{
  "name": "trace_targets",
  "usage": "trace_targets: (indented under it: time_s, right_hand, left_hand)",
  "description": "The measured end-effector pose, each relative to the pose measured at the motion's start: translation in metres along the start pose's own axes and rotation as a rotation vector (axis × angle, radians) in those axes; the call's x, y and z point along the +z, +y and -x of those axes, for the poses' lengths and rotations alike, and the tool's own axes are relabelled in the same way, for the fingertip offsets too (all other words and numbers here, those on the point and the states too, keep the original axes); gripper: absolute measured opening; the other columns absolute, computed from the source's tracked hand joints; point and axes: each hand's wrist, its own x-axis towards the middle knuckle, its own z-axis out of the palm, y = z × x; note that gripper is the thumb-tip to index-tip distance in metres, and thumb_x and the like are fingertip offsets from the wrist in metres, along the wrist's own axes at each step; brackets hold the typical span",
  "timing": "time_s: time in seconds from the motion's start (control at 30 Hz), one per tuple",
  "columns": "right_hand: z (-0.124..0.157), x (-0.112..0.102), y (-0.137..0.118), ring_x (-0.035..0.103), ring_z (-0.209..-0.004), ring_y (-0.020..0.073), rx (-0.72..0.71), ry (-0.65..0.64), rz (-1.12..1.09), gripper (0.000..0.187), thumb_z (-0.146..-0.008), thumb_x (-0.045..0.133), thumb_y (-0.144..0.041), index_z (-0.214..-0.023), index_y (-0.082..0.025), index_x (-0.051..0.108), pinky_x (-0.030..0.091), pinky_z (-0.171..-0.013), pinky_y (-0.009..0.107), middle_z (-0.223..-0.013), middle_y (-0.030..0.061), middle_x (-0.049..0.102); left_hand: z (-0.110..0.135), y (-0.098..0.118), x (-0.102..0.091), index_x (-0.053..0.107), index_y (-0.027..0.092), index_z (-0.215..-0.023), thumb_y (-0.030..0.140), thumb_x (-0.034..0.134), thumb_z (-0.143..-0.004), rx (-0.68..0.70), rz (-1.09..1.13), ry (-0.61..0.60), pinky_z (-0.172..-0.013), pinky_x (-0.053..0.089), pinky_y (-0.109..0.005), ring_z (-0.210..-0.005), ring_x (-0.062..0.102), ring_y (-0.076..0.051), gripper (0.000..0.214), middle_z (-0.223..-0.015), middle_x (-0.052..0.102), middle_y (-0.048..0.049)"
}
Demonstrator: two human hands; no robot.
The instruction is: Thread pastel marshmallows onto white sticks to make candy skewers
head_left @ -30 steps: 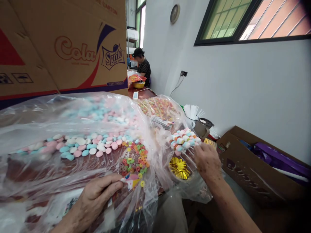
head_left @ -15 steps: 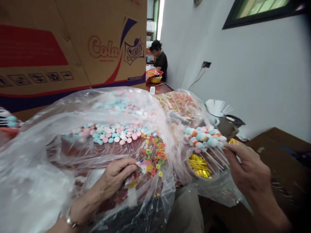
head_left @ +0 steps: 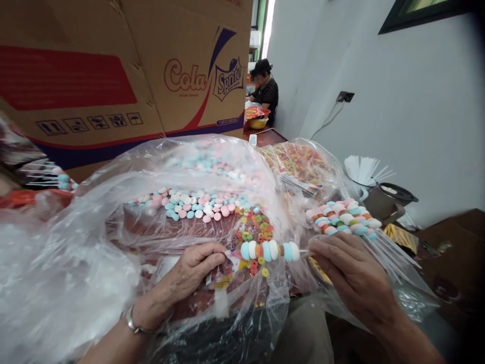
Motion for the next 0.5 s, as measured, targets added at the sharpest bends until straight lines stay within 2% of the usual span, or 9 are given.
trace_targets:
  time_s: [0.1, 0.3, 0.5]
  right_hand:
    - [-0.0012, -0.0023, -0.0005, 0.057, -0.08, 0.019, -0.036, -0.025, 0.008, 0.014, -0.094, 0.051, -0.014, -0.099, -0.02, 0.063, 0.042, -0.074, 0.033, -0.086, 0.0042, 0.07]
    - [-0.004, -0.0017, -0.0013, 0.055, -0.076, 0.0194, -0.111, -0.03, 0.038, 0.016, -0.093, 0.051, -0.012, -0.099, -0.021, 0.063, 0.039, -0.074, 0.035, -0.081, 0.0032, 0.07]
    - [-0.0033, 0.0057, -0.0038, 0.052, -0.075, 0.0186, -0.091, -0.083, 0.013, 0.016, -0.095, 0.047, -0.012, -0.097, -0.018, 0.062, 0.037, -0.071, 0.034, -0.079, 0.0044, 0.068]
  left_hand:
    - [-0.0008, 0.0011, -0.0012, 0.07, 0.018, -0.081, 0.035, 0.055, -0.089, -0.042, 0.001, -0.026, -0.053, 0.037, -0.02, -0.059, 0.048, -0.011, 0.024, -0.069, 0.062, 0.0031]
    - [-0.0008, -0.0046, -0.0031, 0.069, 0.019, -0.082, 0.036, 0.054, -0.092, -0.02, 0.019, -0.125, -0.056, 0.038, -0.02, -0.062, 0.048, -0.011, 0.025, -0.071, 0.058, 0.0039]
    - [-0.0005, -0.0049, -0.0073, 0.066, 0.019, -0.079, 0.037, 0.053, -0.093, -0.013, 0.002, -0.162, -0.057, 0.038, -0.021, -0.062, 0.048, -0.01, 0.027, -0.07, 0.056, 0.0043]
